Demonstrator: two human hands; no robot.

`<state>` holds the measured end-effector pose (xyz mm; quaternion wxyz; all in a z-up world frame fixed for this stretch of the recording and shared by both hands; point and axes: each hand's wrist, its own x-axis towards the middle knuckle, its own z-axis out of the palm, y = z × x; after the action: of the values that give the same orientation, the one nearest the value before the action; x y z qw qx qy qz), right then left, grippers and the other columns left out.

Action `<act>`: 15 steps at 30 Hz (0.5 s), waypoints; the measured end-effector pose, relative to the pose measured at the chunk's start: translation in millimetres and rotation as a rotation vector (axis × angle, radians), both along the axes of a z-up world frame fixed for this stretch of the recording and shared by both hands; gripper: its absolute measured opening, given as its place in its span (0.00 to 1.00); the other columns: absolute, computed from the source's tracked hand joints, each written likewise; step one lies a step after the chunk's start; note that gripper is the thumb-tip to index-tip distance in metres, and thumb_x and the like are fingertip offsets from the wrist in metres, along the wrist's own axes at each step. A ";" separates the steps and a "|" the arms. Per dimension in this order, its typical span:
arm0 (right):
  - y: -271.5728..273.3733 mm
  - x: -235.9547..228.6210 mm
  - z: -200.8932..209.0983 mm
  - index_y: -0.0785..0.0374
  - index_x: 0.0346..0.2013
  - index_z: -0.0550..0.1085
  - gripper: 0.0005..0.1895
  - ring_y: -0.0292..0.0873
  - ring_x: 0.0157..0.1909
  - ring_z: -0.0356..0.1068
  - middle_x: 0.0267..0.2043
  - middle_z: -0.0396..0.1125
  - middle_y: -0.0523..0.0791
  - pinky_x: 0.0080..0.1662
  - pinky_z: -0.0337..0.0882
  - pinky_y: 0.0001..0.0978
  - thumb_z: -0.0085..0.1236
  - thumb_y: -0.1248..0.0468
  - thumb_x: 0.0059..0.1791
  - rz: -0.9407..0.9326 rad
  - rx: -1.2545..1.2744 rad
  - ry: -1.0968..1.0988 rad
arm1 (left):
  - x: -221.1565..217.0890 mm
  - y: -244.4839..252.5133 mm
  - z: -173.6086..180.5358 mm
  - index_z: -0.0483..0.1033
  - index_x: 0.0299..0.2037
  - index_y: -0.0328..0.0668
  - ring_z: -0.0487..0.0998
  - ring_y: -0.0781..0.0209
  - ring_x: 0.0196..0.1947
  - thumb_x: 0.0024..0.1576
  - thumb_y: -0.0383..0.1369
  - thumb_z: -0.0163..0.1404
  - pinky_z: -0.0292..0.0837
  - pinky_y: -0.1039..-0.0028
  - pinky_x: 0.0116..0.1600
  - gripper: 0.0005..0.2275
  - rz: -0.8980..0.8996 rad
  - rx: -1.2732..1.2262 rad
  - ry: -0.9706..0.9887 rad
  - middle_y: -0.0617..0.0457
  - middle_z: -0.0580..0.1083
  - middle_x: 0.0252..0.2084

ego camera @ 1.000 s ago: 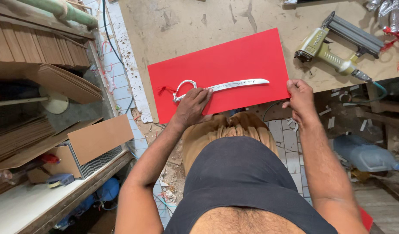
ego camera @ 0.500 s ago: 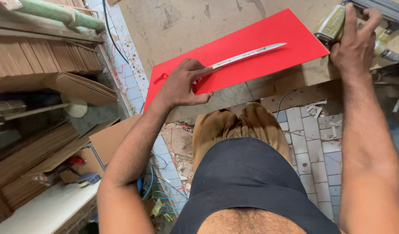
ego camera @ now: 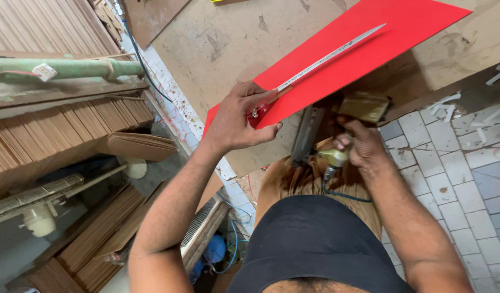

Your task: The person places a decorative silver sword and its black scabbard onto a red board, then uses a pneumatic nail gun to fasten them. The person repeats this process with a second sword and scabbard on another red board.

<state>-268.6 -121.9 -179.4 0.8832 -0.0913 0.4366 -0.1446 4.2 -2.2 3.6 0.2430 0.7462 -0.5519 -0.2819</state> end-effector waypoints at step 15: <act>64.4 60.2 -24.3 0.58 0.38 0.75 0.10 0.32 0.19 0.55 0.35 0.71 0.43 0.25 0.60 0.28 0.67 0.60 0.49 -0.042 0.052 -0.307 | 11.2 -6.4 10.1 0.78 0.58 0.34 0.79 0.55 0.47 0.46 0.40 0.62 0.78 0.69 0.51 0.28 0.022 0.078 0.108 0.44 0.75 0.47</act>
<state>-208.5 -57.4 -203.7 0.9384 -0.0359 0.3018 -0.1642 15.5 -8.6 13.7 0.2463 0.7449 -0.5185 -0.3402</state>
